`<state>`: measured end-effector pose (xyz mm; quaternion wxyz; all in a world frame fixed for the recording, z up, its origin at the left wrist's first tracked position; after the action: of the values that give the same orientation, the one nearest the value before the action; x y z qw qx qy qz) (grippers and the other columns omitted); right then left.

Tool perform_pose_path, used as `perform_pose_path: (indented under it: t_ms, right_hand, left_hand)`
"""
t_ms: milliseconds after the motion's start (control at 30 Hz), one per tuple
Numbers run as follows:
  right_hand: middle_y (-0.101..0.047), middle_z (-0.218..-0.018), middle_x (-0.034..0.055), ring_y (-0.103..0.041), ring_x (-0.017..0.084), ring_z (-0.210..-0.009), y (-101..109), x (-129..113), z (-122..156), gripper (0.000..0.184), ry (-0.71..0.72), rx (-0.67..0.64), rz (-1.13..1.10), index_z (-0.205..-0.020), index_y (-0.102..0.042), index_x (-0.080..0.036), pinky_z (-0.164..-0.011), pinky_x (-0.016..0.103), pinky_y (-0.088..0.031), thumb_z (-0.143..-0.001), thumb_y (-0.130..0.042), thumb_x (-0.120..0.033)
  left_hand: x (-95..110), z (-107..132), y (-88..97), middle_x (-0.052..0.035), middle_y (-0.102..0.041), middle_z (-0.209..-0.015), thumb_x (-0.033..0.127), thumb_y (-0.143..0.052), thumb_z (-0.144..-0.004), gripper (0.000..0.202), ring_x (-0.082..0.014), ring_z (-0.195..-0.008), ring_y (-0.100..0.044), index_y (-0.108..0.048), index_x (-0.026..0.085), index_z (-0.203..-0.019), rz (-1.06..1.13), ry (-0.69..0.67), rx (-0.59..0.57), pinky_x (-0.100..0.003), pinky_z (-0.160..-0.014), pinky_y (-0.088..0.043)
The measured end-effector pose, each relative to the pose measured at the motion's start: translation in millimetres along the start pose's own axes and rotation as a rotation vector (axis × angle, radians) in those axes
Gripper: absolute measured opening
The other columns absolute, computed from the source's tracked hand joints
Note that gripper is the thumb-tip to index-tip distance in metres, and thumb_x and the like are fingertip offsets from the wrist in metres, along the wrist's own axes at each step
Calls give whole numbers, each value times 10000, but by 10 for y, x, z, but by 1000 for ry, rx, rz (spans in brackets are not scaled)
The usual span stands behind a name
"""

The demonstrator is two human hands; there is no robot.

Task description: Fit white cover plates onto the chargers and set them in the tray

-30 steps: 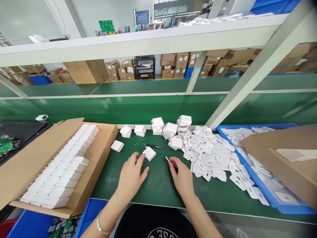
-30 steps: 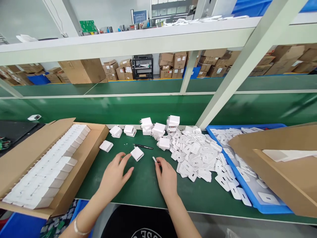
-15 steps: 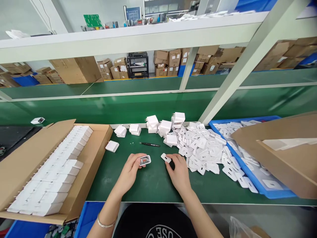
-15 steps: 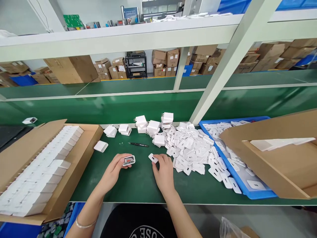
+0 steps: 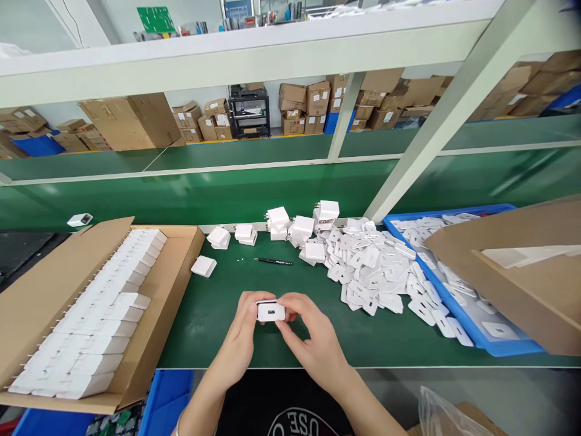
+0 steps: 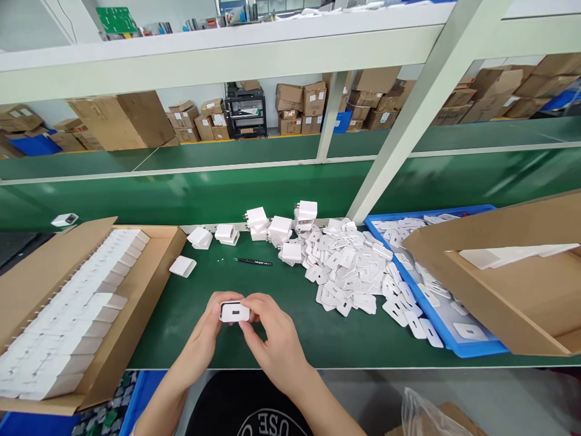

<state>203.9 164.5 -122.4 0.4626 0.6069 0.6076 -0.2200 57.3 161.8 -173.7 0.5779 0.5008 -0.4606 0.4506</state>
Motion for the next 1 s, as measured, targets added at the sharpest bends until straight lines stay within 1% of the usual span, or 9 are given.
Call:
perform_pose_path:
  t_ms: [167, 267, 467, 533, 633, 733, 800, 900, 1000]
  right_hand:
    - [-666, -1153, 64, -614, 152, -812, -9, 15, -16, 307, -5, 1, -27, -1263, -592, -273, -745, 315, -564, -1007, -590, -105]
    - [-662, -1139, 58, -612, 152, -818, 1, 44, -20, 287, -40, 8, -50, -1241, -595, -274, -738, 310, -560, -1005, -599, -110]
    - [-649, -1139, 67, -599, 160, -832, 8, -47, -13, 278, 8, -1, -8, -1232, -589, -279, -754, 326, -548, -1021, -560, -100]
    - [-629, -1136, 70, -597, 174, -856, -2, 8, -7, 263, -45, -7, -46, -1240, -595, -284, -773, 338, -551, -1010, -607, -157]
    - [-582, -1119, 65, -582, 183, -854, -26, 229, 13, 359, -232, 14, -128, -1320, -561, -282, -768, 341, -552, -984, -682, -325]
    - [-596, -999, 37, -575, 180, -822, -211, 432, 56, 317, -411, -89, -231, -1304, -564, -264, -731, 318, -522, -1059, -538, -462]
    - [-613, -943, 25, -571, 176, -801, -316, 475, 73, 320, -448, -142, -322, -1230, -599, -255, -708, 303, -495, -1082, -469, -508]
    - [-624, -960, 26, -582, 179, -817, -325, 499, 83, 338, -437, -103, -418, -1207, -624, -250, -718, 300, -488, -1049, -543, -537]
    - [-615, -925, 24, -606, 198, -855, -303, 522, 101, 354, -415, -73, -436, -1233, -633, -248, -745, 312, -494, -1021, -602, -530]
  left_hand:
    - [31, 22, -15, -94, -533, -1260, 537, -298, -1115, 442, -242, -1189, -536, -604, 278, -1301, -77, -40, 15, -411, -1082, -449]
    - [43, 19, -26, -87, -532, -1253, 518, -299, -1121, 421, -235, -1180, -547, -609, 288, -1290, -82, -44, 15, -402, -1073, -458]
    - [70, 22, -48, -90, -536, -1234, 480, -321, -1126, 386, -233, -1176, -544, -612, 272, -1271, -83, -86, 31, -384, -1060, -470]
    - [69, 27, -66, -91, -546, -1211, 474, -318, -1127, 384, -234, -1135, -552, -615, 264, -1248, -63, -95, 30, -378, -1023, -481]
    - [63, 44, -101, -87, -543, -1210, 466, -317, -1128, 369, -227, -1102, -553, -603, 265, -1246, -22, -103, 32, -357, -983, -487]
    - [75, 81, -131, -92, -528, -1250, 455, -313, -1129, 371, -237, -1170, -536, -600, 276, -1282, -28, -123, 50, -366, -1030, -471]
    - [81, 109, -152, -93, -517, -1256, 450, -304, -1129, 377, -241, -1188, -531, -595, 289, -1305, -35, -126, 50, -378, -1049, -466]
    - [97, 136, -186, -84, -495, -1292, 439, -266, -1135, 398, -234, -1191, -536, -546, 329, -1396, -28, -129, 12, -385, -1054, -467]
    - [177, 142, -183, -82, -504, -1330, 428, -251, -1137, 431, -243, -1200, -535, -497, 359, -1484, -92, -206, -20, -400, -1058, -460]
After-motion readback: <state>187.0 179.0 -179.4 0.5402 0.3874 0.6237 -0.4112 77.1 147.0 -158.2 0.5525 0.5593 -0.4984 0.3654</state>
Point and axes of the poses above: each hand's wrist, its own z-axis away from the middle knuckle, its own y-axis out of the back of the hand, x = y × z, the point moved 10 cm from there along -z, towards the middle knuckle
